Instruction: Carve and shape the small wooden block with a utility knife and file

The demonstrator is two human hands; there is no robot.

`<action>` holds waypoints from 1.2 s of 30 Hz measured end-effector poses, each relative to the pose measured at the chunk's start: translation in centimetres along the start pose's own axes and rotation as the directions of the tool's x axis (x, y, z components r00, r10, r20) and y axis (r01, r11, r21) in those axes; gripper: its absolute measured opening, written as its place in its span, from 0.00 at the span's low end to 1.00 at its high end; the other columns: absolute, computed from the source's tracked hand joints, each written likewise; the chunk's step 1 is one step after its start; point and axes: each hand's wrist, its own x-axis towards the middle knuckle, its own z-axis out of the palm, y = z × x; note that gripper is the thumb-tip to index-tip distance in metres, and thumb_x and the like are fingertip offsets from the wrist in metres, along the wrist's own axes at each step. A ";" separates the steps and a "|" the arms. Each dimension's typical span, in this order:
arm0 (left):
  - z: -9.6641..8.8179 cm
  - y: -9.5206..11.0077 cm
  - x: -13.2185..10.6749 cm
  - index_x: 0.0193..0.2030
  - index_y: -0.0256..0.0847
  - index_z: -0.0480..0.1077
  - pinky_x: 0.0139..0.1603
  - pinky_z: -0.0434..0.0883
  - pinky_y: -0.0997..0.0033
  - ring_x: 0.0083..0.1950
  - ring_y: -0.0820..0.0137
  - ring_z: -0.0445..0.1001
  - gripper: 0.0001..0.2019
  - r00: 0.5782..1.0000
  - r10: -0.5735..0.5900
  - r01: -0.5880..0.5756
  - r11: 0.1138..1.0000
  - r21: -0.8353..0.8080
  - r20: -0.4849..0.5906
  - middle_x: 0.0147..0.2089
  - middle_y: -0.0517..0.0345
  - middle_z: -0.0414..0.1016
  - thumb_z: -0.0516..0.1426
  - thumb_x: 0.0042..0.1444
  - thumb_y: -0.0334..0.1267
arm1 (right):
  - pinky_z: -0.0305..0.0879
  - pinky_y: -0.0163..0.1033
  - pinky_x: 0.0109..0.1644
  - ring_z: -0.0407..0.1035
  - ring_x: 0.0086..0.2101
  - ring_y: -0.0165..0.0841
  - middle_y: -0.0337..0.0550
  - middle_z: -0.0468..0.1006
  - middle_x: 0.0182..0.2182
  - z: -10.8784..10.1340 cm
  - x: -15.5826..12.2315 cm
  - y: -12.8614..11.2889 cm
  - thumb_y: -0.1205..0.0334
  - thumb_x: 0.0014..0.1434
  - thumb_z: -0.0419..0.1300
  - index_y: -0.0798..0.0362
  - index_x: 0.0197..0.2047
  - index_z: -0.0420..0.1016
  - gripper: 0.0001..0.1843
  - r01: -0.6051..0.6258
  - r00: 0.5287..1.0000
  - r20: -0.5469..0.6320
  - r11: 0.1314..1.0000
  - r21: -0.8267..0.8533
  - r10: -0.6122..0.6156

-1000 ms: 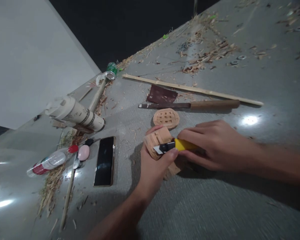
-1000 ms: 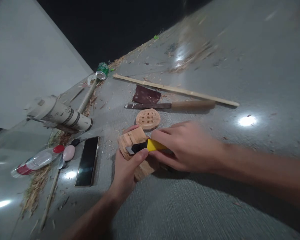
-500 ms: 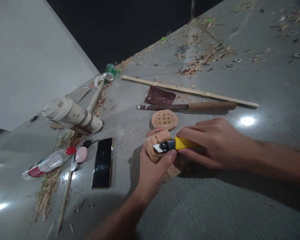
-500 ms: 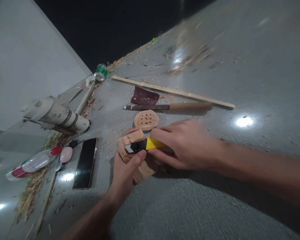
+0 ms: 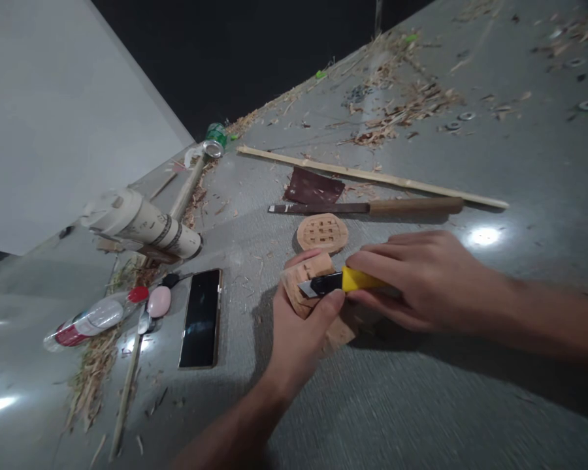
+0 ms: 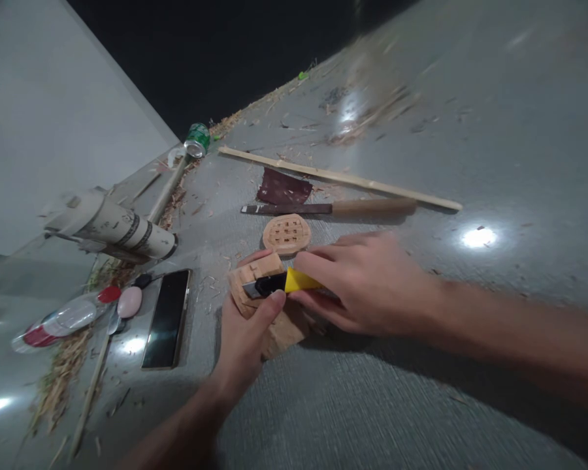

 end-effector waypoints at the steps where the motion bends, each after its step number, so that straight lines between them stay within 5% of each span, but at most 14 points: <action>1: 0.0 0.0 0.0 0.64 0.50 0.77 0.56 0.80 0.65 0.53 0.63 0.80 0.28 1.000 -0.005 0.005 1.000 -0.007 0.001 0.56 0.54 0.82 0.75 0.59 0.50 | 0.45 0.44 0.34 0.66 0.27 0.34 0.42 0.81 0.31 -0.1 0.0 -0.1 0.49 0.80 0.52 0.50 0.43 0.74 0.17 0.011 1.000 -0.007 1.000 -0.023 -0.011; 8: 0.3 0.0 -0.1 0.63 0.49 0.78 0.56 0.81 0.67 0.54 0.64 0.82 0.26 0.999 0.003 -0.005 0.999 -0.045 -0.050 0.56 0.54 0.83 0.75 0.60 0.48 | 0.52 0.42 0.33 0.70 0.27 0.33 0.42 0.82 0.31 -0.2 0.2 -1.0 0.53 0.81 0.51 0.50 0.40 0.71 0.17 0.005 0.998 -0.054 0.994 -0.106 -0.011; 12: 1.2 0.1 -0.9 0.57 0.46 0.77 0.44 0.82 0.69 0.42 0.68 0.82 0.21 0.998 -0.031 0.029 0.999 -0.032 -0.050 0.47 0.56 0.83 0.73 0.63 0.48 | 0.49 0.43 0.29 0.67 0.23 0.35 0.42 0.81 0.29 -0.2 0.4 -1.0 0.45 0.81 0.46 0.47 0.41 0.69 0.21 -0.180 0.980 -0.102 0.977 -0.116 0.169; 16: 1.8 -0.2 -1.6 0.56 0.46 0.78 0.47 0.83 0.68 0.47 0.66 0.82 0.20 0.999 -0.033 0.031 0.997 -0.074 -0.017 0.51 0.54 0.82 0.73 0.61 0.48 | 0.51 0.47 0.28 0.68 0.24 0.40 0.43 0.81 0.29 -0.6 0.6 -0.7 0.40 0.80 0.43 0.42 0.43 0.69 0.22 -0.303 0.951 -0.082 0.951 -0.066 0.297; 23: 0.9 -0.1 -0.6 0.65 0.48 0.73 0.55 0.83 0.57 0.48 0.62 0.83 0.31 0.996 -0.083 0.081 0.986 -0.144 -0.011 0.54 0.53 0.83 0.74 0.58 0.47 | 0.48 0.47 0.29 0.65 0.23 0.36 0.39 0.76 0.27 0.2 -0.1 -0.1 0.39 0.79 0.45 0.43 0.42 0.66 0.21 -0.198 0.979 -0.032 0.979 0.039 0.199; 28: 0.4 -0.2 -0.1 0.64 0.50 0.75 0.51 0.80 0.68 0.49 0.65 0.80 0.29 1.000 -0.001 0.000 0.993 -0.118 -0.004 0.51 0.56 0.80 0.74 0.57 0.44 | 0.50 0.48 0.30 0.65 0.24 0.36 0.38 0.78 0.28 0.5 -0.2 -0.2 0.44 0.77 0.48 0.43 0.39 0.65 0.17 -0.119 0.992 -0.013 0.984 0.131 0.122; 36: 0.4 -0.3 -0.4 0.65 0.51 0.75 0.47 0.77 0.73 0.45 0.70 0.75 0.30 0.999 -0.027 0.032 0.990 -0.137 0.037 0.47 0.59 0.76 0.76 0.57 0.43 | 0.50 0.44 0.30 0.67 0.24 0.35 0.38 0.78 0.27 0.3 -0.1 -0.1 0.48 0.76 0.53 0.45 0.41 0.68 0.13 -0.012 1.000 0.017 0.989 0.146 0.009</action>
